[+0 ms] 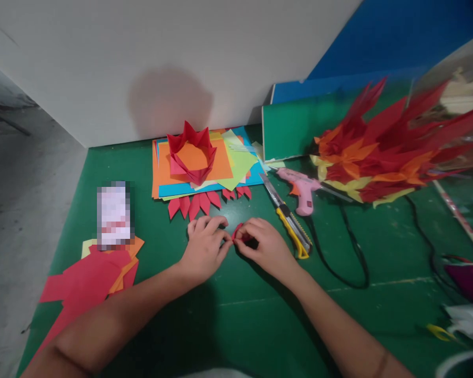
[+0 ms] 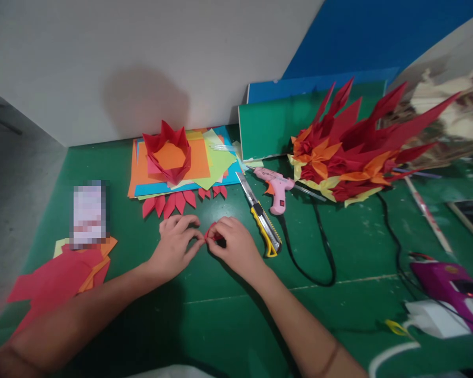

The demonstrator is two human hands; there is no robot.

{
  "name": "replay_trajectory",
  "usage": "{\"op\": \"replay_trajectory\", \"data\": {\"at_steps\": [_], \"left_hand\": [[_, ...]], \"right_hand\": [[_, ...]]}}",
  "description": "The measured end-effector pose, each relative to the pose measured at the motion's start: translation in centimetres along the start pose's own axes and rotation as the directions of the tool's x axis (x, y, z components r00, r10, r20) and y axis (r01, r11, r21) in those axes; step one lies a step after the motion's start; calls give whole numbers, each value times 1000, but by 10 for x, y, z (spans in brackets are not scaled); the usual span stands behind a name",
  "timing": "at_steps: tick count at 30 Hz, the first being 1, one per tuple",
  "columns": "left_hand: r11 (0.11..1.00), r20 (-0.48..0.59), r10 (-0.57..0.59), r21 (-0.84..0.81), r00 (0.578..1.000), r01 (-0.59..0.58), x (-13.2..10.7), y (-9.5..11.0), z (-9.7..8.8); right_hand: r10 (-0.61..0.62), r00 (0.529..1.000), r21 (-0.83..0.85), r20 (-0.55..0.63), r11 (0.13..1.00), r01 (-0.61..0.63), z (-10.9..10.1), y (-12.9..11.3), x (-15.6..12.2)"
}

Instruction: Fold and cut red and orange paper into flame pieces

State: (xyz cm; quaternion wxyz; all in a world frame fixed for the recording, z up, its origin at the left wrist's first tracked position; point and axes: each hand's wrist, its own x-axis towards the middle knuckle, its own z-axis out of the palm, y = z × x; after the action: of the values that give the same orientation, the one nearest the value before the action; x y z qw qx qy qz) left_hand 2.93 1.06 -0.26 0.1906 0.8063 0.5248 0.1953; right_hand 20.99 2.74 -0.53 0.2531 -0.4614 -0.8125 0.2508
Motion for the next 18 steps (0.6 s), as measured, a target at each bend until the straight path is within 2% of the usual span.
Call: {"op": "replay_trajectory", "data": {"at_steps": [13,18], "left_hand": [[1000,5,20,-9,1000,-20,-1,3,-3],[994,-38,106,2,994,-106,-5,-1,-4]], "right_hand": [[54,996,57,64,997,-58,-6,-2,1],[59,994,76,96,995,-66,-7,-2,1]]}}
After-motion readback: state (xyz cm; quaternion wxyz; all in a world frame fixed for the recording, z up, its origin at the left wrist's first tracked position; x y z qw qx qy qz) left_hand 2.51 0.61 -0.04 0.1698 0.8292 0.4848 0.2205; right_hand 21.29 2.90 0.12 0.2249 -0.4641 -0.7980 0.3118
